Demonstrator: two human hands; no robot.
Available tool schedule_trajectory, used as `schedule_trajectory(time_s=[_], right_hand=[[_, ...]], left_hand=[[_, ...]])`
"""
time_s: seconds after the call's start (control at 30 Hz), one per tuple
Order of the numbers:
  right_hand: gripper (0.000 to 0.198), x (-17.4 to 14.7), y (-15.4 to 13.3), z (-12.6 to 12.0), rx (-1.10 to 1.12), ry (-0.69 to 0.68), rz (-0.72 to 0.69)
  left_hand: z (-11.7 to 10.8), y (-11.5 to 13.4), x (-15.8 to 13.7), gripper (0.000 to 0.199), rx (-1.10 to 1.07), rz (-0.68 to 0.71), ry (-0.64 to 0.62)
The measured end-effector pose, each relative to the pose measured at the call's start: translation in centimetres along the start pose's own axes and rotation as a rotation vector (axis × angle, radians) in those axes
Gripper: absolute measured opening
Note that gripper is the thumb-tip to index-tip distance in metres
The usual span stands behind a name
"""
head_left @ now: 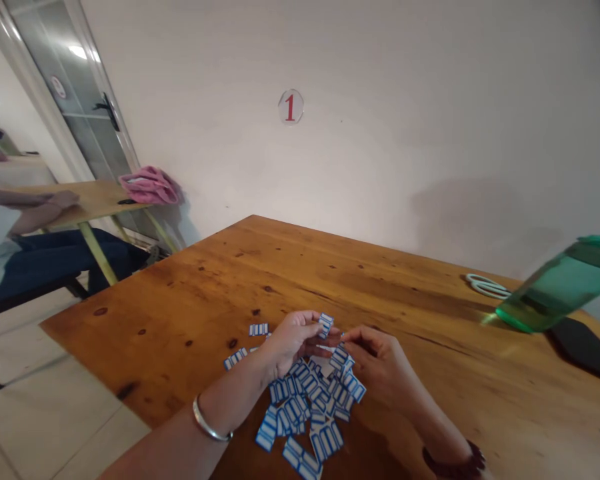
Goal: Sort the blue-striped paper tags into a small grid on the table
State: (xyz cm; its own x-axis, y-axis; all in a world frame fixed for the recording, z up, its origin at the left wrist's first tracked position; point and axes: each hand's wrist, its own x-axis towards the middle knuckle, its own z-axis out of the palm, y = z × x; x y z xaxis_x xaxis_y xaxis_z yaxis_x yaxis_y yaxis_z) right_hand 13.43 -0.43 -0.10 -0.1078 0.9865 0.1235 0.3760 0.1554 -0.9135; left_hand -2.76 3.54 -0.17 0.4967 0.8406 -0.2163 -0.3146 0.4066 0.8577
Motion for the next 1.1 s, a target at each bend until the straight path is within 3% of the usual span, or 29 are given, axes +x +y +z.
schedule_trajectory(time_s=[0.2, 0.37, 0.93, 1.1], right_hand=[[0.017, 0.1, -0.2, 0.2, -0.090, 0.186, -0.021], [0.017, 0.0, -0.1, 0.3, -0.206, 0.233, 0.014], [0.020, -0.4, -0.4, 0.8, -0.324, 0.258, -0.061], [0.015, -0.3, -0.5, 0.6, -0.305, 0.194, -0.066]], left_hand=[[1.1, -0.7, -0.5, 0.008, 0.052, -0.035, -0.120], [1.2, -0.6, -0.6, 0.010, 0.033, -0.067, -0.208], [1.4, -0.6, -0.8, 0.016, 0.088, -0.086, -0.209], [0.9, -0.3, -0.4, 0.010, 0.095, -0.066, -0.082]])
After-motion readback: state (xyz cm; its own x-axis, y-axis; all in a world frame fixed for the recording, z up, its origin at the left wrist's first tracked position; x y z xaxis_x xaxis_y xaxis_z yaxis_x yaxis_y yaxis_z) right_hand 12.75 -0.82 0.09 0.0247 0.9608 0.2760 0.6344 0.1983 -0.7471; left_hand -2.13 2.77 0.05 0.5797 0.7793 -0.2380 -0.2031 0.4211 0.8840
